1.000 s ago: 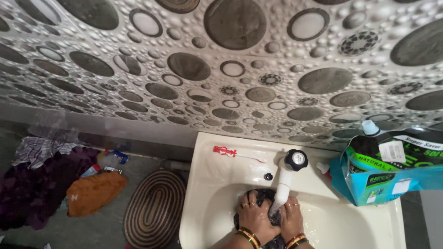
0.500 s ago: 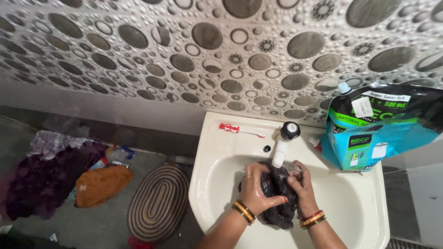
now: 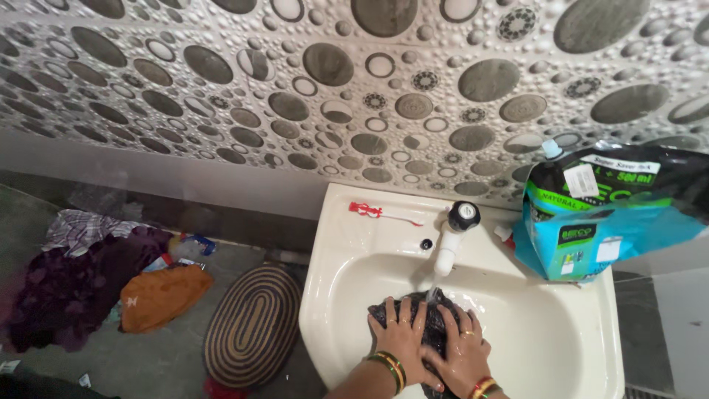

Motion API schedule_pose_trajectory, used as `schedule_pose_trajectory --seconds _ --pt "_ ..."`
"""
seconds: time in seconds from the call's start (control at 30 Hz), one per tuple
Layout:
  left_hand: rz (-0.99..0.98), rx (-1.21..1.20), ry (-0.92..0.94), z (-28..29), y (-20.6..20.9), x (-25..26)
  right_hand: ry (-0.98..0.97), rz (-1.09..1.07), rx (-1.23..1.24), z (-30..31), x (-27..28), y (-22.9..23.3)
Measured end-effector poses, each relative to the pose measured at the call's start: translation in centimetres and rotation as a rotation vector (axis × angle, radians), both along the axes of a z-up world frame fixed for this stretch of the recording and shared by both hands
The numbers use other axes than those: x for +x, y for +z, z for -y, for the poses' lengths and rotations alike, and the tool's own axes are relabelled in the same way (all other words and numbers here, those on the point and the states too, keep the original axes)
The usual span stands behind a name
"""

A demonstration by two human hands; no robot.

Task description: The person washes a piece of patterned cloth in a sink by wetting it under a faucet, applying liquid soap from a pouch, and scrubbing it by hand.

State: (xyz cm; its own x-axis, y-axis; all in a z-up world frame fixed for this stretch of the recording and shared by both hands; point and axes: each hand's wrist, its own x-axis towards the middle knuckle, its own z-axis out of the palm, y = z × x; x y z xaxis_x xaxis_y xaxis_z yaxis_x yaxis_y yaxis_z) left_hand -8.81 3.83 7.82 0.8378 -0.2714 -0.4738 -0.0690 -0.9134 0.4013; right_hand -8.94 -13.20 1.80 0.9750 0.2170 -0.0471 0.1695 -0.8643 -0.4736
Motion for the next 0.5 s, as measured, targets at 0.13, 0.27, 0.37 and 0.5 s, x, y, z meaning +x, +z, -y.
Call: schedule_pose_trajectory --seconds 0.13,0.27,0.37,0.5 --pt "0.042 0.042 0.017 0.2 -2.4 3.1 -0.144 0.001 -0.159 -1.1 2.7 -3.1" --pt "0.143 0.006 0.013 0.2 -6.1 6.4 -0.186 0.101 -0.182 -0.8 5.9 -6.1" --pt "0.204 -0.026 -0.095 -0.6 -8.6 7.3 -0.161 0.093 -0.179 0.0 6.8 -7.1" --pt "0.283 -0.029 -0.155 -0.3 -10.0 8.0 -0.122 -0.079 -0.262 0.5 8.5 -6.7"
